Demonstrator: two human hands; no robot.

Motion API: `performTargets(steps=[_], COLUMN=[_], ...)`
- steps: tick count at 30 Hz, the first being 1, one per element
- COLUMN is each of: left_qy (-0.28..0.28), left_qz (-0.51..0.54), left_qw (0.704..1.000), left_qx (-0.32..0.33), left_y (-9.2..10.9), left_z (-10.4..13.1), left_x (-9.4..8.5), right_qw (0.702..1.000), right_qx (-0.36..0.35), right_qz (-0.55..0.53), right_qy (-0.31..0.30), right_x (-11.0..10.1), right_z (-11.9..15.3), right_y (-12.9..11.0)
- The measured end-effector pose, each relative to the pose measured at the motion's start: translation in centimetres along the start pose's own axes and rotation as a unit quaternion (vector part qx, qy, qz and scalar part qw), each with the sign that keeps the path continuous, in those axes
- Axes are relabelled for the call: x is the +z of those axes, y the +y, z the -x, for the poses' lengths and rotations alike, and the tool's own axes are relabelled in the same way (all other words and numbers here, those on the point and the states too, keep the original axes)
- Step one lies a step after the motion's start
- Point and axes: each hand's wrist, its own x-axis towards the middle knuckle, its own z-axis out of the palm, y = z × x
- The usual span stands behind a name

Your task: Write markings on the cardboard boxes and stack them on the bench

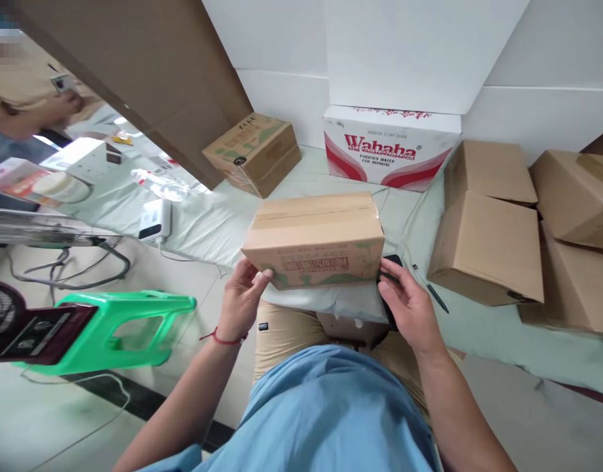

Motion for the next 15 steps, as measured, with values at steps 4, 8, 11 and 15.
performTargets(steps=[4,8,11,15], left_qy=[-0.034,-0.025,0.006,0.028], left_qz=[0.047,0.056,0.078,0.09], left_qw=[0.997,0.997,0.995,0.994], left_qx=[-0.048,-0.05,-0.063,-0.046], left_y=[-2.7,-2.8,-1.5,0.4], left_z=[0.2,0.8,1.1,1.6], left_x=[0.5,0.0,-0.8,-1.0], right_qw=[0.997,0.996,0.997,0.996], right_qx=[0.057,0.062,0.026,-0.029], right_qz=[0.041,0.058,0.074,0.082], right_qy=[-0.029,-0.021,0.004,0.022], right_x=[0.6,0.7,0.7,1.0], right_z=[-0.4,0.1,0.2,-0.2], right_y=[3.1,3.7,2.1,0.0])
